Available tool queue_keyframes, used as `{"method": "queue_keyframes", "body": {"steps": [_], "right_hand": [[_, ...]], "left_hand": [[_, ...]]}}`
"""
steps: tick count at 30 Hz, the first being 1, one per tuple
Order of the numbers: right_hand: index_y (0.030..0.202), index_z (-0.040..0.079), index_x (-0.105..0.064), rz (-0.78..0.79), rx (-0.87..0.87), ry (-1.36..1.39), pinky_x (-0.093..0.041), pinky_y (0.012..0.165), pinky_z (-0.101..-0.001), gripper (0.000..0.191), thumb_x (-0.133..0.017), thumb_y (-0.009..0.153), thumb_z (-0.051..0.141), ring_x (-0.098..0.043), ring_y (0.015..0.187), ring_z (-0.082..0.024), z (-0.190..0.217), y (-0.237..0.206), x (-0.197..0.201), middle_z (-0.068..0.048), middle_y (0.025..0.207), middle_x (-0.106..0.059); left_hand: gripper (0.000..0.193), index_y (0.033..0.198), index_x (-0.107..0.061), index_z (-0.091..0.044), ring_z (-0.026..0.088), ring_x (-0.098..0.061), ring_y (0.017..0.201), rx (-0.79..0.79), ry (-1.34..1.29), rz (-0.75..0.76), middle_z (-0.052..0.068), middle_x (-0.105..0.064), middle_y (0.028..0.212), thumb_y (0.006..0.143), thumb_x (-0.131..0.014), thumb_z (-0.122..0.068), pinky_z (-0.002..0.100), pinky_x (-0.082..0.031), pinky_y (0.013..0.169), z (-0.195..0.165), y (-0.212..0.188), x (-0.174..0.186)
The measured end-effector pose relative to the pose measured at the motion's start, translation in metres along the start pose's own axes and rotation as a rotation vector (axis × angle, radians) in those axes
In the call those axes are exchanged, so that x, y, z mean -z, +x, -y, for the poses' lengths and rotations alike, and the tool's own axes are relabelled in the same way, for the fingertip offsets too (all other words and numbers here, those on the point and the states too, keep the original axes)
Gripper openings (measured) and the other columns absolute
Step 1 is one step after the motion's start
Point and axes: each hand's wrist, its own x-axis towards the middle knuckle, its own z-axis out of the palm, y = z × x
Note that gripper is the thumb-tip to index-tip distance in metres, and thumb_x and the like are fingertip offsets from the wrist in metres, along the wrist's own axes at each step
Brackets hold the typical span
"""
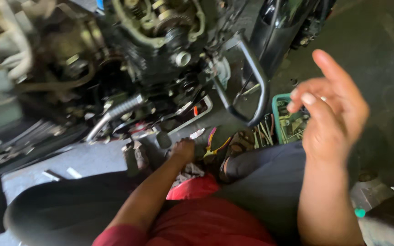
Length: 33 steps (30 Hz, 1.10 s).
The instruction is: The person sits on the floor beside a motorcycle with the engine partially disassembled. They apply sealant from a tube onto engine parts, use pliers, wipe components with a cloth, then lift the cylinder head cover and fit it onto the engine, pressing it into place.
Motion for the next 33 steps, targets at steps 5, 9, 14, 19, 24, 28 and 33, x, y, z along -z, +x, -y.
{"method": "queue_keyframes", "body": {"steps": [5,9,14,19,24,28,33], "right_hand": [[0.153,-0.009,-0.046,-0.131,-0.001,-0.29,-0.054,0.072,-0.027,0.059,-0.061,0.096,-0.005,-0.063,0.073,-0.016,-0.002,-0.002,0.025,-0.016,0.096,-0.068],[0.155,-0.01,-0.045,-0.212,-0.016,-0.275,-0.056,0.075,-0.027,0.059,-0.06,0.099,-0.005,-0.065,0.072,-0.016,-0.007,-0.007,0.039,-0.018,0.096,-0.069],[0.163,-0.005,-0.037,-0.261,-0.195,-0.216,-0.058,0.079,-0.0263,0.063,-0.053,0.102,-0.001,-0.068,0.079,-0.018,0.017,0.001,0.047,-0.017,0.096,-0.067],[0.154,-0.001,-0.048,-0.213,-0.254,-0.31,-0.056,0.083,-0.029,0.054,-0.054,0.1,-0.001,-0.067,0.08,-0.017,0.003,-0.004,0.047,-0.017,0.096,-0.068],[0.111,0.004,-0.07,0.306,-0.252,-0.666,-0.057,0.078,-0.0334,0.022,-0.065,0.09,0.003,-0.074,0.083,-0.019,0.019,-0.007,0.04,-0.012,0.094,-0.076],[0.095,0.012,-0.076,0.987,-0.461,-0.651,-0.056,0.07,-0.0408,0.015,-0.068,0.083,0.016,-0.074,0.083,-0.029,-0.063,-0.036,0.014,-0.009,0.089,-0.078],[0.107,0.016,-0.077,1.235,-0.472,-1.478,-0.054,0.09,-0.0467,0.026,-0.063,0.086,0.022,-0.071,0.098,-0.031,-0.272,-0.128,0.003,-0.011,0.102,-0.075]], "left_hand": [[0.04,0.119,-0.063,-0.007,0.031,-0.058,0.123,0.107,0.059,0.033,0.013,-0.06,0.127,0.081,-0.071,-0.016,0.047,-0.053,0.095,-0.003,0.052,-0.026],[0.04,0.127,-0.058,-0.006,0.032,-0.058,0.123,0.09,0.038,-0.054,0.013,-0.059,0.13,0.088,-0.067,-0.015,0.047,-0.055,0.092,-0.018,0.081,-0.033],[0.037,0.125,-0.058,-0.009,0.033,-0.064,0.114,0.178,0.009,-0.043,0.014,-0.063,0.122,0.09,-0.065,-0.021,0.046,-0.057,0.086,-0.02,0.114,-0.05],[0.018,0.107,-0.066,-0.011,0.035,-0.071,0.096,0.149,-0.112,-0.194,0.016,-0.071,0.107,0.092,-0.065,-0.021,0.049,-0.059,0.073,-0.006,0.127,-0.071],[0.013,0.1,-0.066,-0.009,0.027,-0.075,0.066,0.162,-0.562,0.009,0.016,-0.078,0.08,0.091,-0.063,-0.018,0.039,-0.058,0.063,-0.007,0.097,-0.068],[0.013,0.101,-0.067,-0.001,0.022,-0.066,0.056,0.334,-1.263,0.112,0.017,-0.07,0.078,0.092,-0.063,-0.01,0.036,-0.055,0.048,-0.006,0.043,-0.051],[0.012,0.102,-0.066,0.003,0.018,-0.071,0.068,0.216,-1.595,0.024,0.013,-0.074,0.085,0.091,-0.063,-0.002,0.03,-0.062,0.061,-0.022,-0.042,0.017]]}}
